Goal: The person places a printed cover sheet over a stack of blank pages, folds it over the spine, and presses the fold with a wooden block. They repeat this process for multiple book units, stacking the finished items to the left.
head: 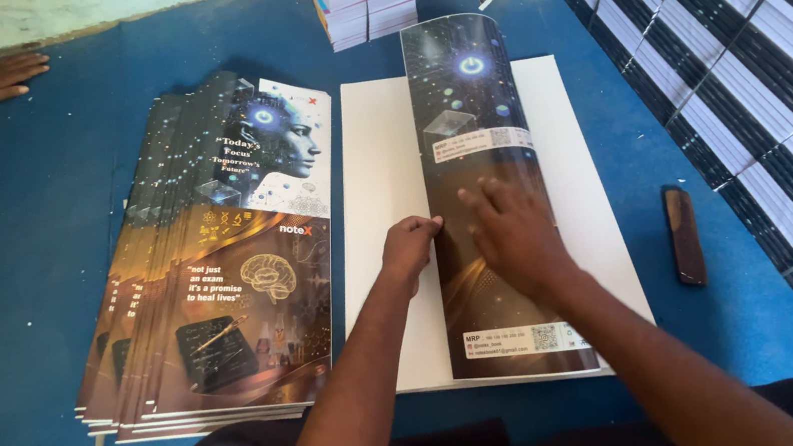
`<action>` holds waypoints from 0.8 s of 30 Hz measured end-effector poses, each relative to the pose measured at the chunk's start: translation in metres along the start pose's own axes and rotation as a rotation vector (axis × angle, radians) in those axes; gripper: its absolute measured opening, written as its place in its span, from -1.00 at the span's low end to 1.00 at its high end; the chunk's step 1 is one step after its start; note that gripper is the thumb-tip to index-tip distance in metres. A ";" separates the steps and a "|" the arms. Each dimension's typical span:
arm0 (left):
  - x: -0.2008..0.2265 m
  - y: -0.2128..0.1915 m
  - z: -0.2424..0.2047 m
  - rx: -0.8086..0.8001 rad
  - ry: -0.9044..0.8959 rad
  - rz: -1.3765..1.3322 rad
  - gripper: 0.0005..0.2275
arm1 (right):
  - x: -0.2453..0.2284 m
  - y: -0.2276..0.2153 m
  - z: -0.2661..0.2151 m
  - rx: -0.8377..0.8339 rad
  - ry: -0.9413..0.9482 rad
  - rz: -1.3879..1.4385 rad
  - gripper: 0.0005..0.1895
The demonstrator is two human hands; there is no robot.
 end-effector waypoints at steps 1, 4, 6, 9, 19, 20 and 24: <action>0.000 0.000 0.001 0.005 -0.008 0.017 -0.80 | 0.004 -0.003 0.002 0.018 0.012 0.049 -0.49; 0.000 0.000 0.002 0.022 -0.023 0.047 -0.80 | 0.025 -0.014 0.012 0.134 0.055 0.140 -0.47; -0.001 0.001 0.002 0.032 -0.021 0.040 -0.80 | 0.040 -0.018 0.015 0.141 0.114 0.153 -0.37; -0.001 0.003 0.004 0.077 0.030 0.106 -0.76 | 0.064 -0.020 0.021 0.097 0.185 0.221 -0.24; 0.006 0.019 -0.005 0.472 0.085 0.611 -0.46 | 0.091 0.012 0.015 -0.034 0.312 0.418 -0.13; 0.008 0.019 -0.007 0.474 0.069 0.607 -0.44 | 0.091 0.015 0.014 -0.037 0.311 0.398 -0.13; 0.017 0.015 -0.016 0.484 0.048 0.565 -0.37 | 0.090 0.019 0.015 -0.042 0.302 0.345 -0.14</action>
Point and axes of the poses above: each hand's wrist, its own z-axis towards the middle knuckle, its own y-axis out of the palm, x = y × z, the point moved 2 cm from there along z, towards the middle knuckle, and after that the axes turned 6 degrees about z, right-handed, at the moved point
